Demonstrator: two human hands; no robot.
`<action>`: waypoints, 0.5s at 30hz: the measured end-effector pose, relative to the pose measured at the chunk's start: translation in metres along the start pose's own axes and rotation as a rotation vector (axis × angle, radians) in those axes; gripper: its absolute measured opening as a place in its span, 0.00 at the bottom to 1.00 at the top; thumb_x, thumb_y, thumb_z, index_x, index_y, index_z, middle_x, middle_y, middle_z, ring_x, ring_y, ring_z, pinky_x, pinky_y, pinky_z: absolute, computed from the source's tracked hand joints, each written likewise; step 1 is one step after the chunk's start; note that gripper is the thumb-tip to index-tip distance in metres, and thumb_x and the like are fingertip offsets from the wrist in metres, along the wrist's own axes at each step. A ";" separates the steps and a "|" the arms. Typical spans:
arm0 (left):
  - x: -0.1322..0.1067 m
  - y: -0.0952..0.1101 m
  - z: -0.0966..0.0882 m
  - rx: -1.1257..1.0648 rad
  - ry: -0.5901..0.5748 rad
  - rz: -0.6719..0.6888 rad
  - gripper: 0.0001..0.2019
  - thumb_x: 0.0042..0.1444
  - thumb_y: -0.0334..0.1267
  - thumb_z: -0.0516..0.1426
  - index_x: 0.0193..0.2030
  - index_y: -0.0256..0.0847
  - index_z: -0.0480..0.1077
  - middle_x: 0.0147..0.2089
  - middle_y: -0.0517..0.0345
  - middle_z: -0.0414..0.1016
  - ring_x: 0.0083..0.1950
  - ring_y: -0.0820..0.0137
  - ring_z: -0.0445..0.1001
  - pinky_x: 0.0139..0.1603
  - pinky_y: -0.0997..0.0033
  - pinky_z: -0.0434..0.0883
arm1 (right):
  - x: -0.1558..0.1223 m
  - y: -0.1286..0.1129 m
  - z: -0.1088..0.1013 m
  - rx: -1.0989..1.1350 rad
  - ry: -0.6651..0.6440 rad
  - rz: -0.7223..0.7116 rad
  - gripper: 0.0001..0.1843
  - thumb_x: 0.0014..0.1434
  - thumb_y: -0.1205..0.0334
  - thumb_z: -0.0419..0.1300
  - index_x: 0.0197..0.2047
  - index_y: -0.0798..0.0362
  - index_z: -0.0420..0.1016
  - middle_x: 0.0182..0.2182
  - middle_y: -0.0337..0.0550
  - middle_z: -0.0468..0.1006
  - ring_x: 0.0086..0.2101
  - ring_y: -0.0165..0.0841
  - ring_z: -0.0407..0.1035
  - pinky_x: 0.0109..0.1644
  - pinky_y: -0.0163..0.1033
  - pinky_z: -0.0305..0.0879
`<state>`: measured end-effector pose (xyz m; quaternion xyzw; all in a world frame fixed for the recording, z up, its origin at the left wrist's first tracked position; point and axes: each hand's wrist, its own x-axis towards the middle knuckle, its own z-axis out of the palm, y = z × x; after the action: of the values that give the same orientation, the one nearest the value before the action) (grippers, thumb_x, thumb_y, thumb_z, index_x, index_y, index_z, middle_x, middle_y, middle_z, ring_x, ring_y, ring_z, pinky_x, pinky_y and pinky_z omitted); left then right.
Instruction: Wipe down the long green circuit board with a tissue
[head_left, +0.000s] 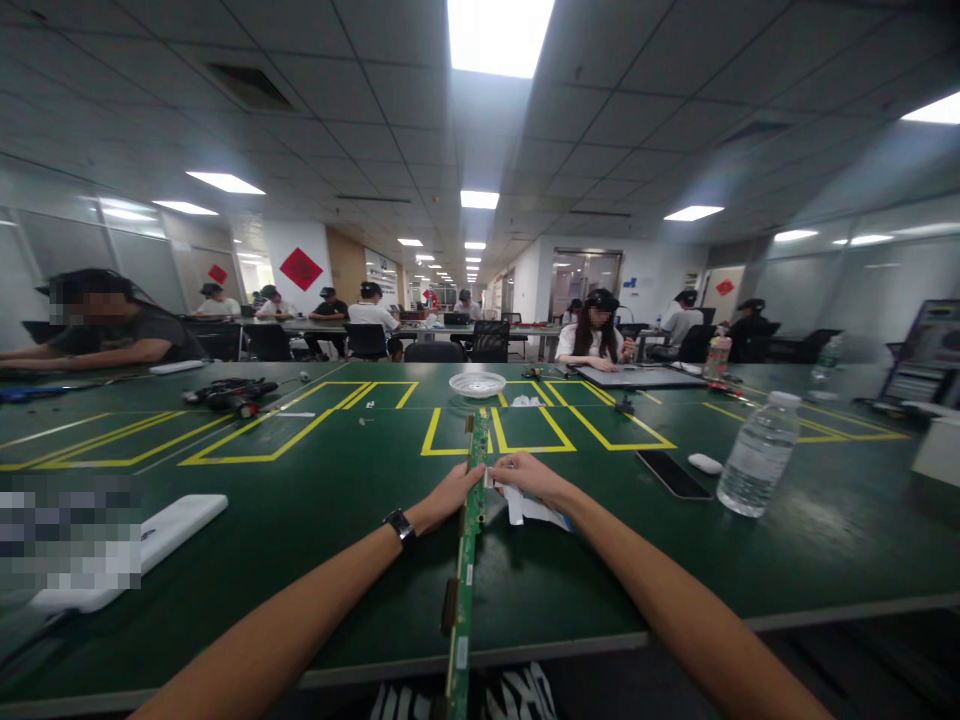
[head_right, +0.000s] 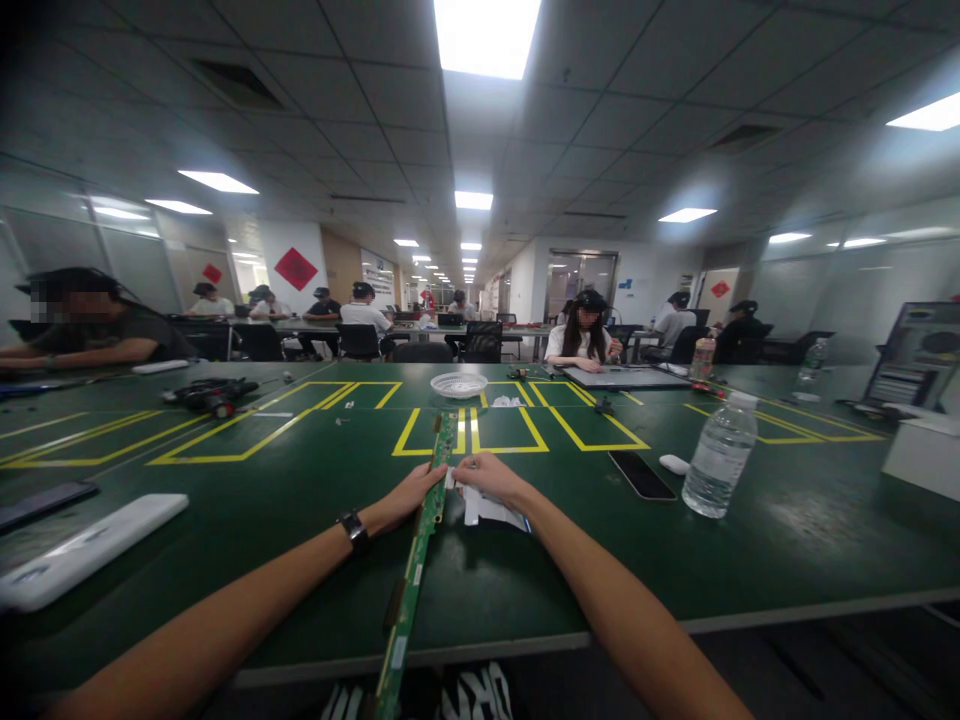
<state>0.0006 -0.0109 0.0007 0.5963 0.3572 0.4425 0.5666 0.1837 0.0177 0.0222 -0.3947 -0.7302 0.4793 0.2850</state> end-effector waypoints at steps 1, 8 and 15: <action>0.000 0.000 -0.001 -0.001 0.002 -0.004 0.22 0.53 0.53 0.57 0.43 0.33 0.71 0.33 0.55 0.75 0.32 0.72 0.71 0.34 0.74 0.68 | 0.000 0.000 0.000 0.000 0.001 0.000 0.17 0.52 0.50 0.60 0.27 0.57 0.72 0.20 0.37 0.72 0.19 0.23 0.60 0.22 0.28 0.53; 0.003 -0.003 -0.003 -0.040 -0.009 -0.053 0.23 0.54 0.55 0.55 0.45 0.35 0.67 0.32 0.55 0.73 0.29 0.73 0.70 0.31 0.74 0.68 | 0.006 0.007 0.003 0.043 0.026 0.009 0.16 0.52 0.51 0.60 0.29 0.57 0.73 0.22 0.38 0.74 0.20 0.24 0.63 0.23 0.29 0.57; 0.018 -0.011 -0.018 -0.006 0.274 0.057 0.21 0.59 0.53 0.49 0.52 0.41 0.63 0.48 0.50 0.69 0.37 0.74 0.68 0.30 0.78 0.68 | 0.015 0.018 -0.021 0.080 0.235 0.045 0.12 0.52 0.55 0.59 0.29 0.57 0.73 0.20 0.38 0.73 0.18 0.25 0.62 0.21 0.29 0.55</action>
<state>-0.0088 0.0134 -0.0090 0.5385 0.4128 0.5367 0.5015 0.1984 0.0445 0.0142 -0.4527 -0.6630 0.4646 0.3736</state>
